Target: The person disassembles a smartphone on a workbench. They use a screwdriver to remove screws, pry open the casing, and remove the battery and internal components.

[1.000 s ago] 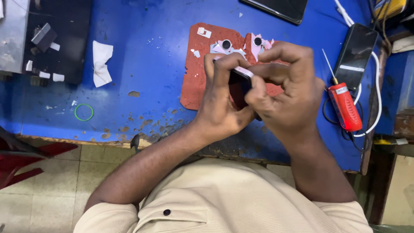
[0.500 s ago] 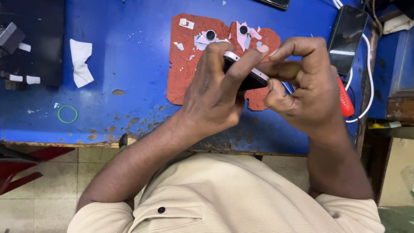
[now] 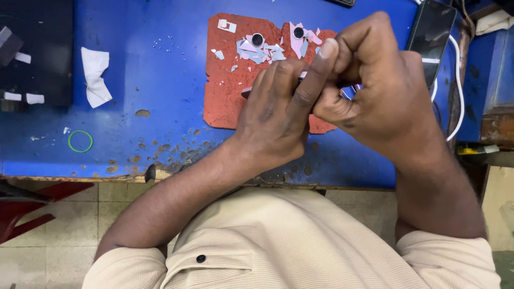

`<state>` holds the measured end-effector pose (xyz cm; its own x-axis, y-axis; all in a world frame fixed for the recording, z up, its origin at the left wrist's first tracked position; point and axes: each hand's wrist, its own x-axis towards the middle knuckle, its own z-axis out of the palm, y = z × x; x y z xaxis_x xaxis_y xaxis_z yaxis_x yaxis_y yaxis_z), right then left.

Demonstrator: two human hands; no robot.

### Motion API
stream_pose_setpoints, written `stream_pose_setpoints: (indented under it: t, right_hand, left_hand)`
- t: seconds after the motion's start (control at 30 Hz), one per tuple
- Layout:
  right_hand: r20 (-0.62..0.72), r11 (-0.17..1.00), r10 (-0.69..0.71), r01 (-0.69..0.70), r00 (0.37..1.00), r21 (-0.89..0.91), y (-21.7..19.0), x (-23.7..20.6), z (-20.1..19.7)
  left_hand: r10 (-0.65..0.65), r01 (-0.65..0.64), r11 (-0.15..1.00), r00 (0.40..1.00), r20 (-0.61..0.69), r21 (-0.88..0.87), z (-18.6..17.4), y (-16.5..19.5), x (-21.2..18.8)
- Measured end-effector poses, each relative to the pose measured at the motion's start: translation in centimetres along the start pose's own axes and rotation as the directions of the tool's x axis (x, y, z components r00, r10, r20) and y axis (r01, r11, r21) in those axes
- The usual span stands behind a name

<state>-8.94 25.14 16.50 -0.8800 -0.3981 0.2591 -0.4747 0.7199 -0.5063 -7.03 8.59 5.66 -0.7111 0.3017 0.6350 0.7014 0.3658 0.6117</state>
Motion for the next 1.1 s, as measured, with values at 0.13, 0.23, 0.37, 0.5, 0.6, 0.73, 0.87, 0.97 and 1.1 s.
stream_pose_setpoints:
  t: [0.13, 0.23, 0.37, 0.5, 0.6, 0.73, 0.87, 0.97, 1.1]
  right_hand:
    - [0.049, 0.997, -0.079, 0.078, 0.996, 0.021, -0.5, 0.5, -0.4]
    - [0.03, 0.999, 0.017, -0.018, 0.999, 0.041, 0.1, 0.7, -0.7]
    - [-0.056, 0.962, 0.19, -0.175, 0.98, 0.209, 2.8, -0.2, -0.9]
    - [-0.348, 0.817, 0.3, -0.051, 0.888, 0.574, 5.6, -2.5, -0.3]
    - [-0.661, 0.979, 0.149, -0.018, 0.735, 0.201, 5.2, -6.3, 4.3]
    - [-0.527, 0.902, 0.06, 0.18, 0.848, 0.393, 4.9, -9.1, 8.6]
    - [-0.426, 0.844, 0.104, 0.147, 0.899, 0.516, 5.2, -9.8, 8.8]
    - [-0.361, 0.83, 0.127, 0.101, 0.924, 0.549, 5.3, -10.1, 8.7]
    - [-0.316, 0.859, 0.131, 0.052, 0.94, 0.509, 5.6, -9.9, 9.2]
  left_hand:
    - [-0.014, 0.014, 1.0, 1.0, 0.001, -0.001, 0.4, 0.0, -0.3]
    - [-0.026, 0.026, 1.0, 1.0, 0.002, 0.002, 0.5, -0.1, -0.1]
    - [-0.103, 0.107, 0.993, 0.991, -0.08, 0.052, -0.4, -0.2, 0.2]
    - [-0.321, 0.274, 0.939, 0.916, -0.241, -0.21, -1.6, -0.6, 0.1]
    - [-0.723, 0.332, 0.019, 0.656, 0.216, -0.943, -2.1, -1.4, 0.0]
    - [-0.713, 0.151, -0.066, 0.685, 0.152, -0.986, -1.7, -2.4, -0.1]
    - [-0.686, 0.137, 0.029, 0.723, 0.08, -0.99, -1.2, -3.0, -0.5]
    - [-0.7, 0.135, 0.064, 0.713, 0.052, -0.989, -1.0, -3.2, -1.1]
    - [-0.676, 0.145, 0.22, 0.736, -0.044, -0.965, -0.9, -3.6, -1.8]
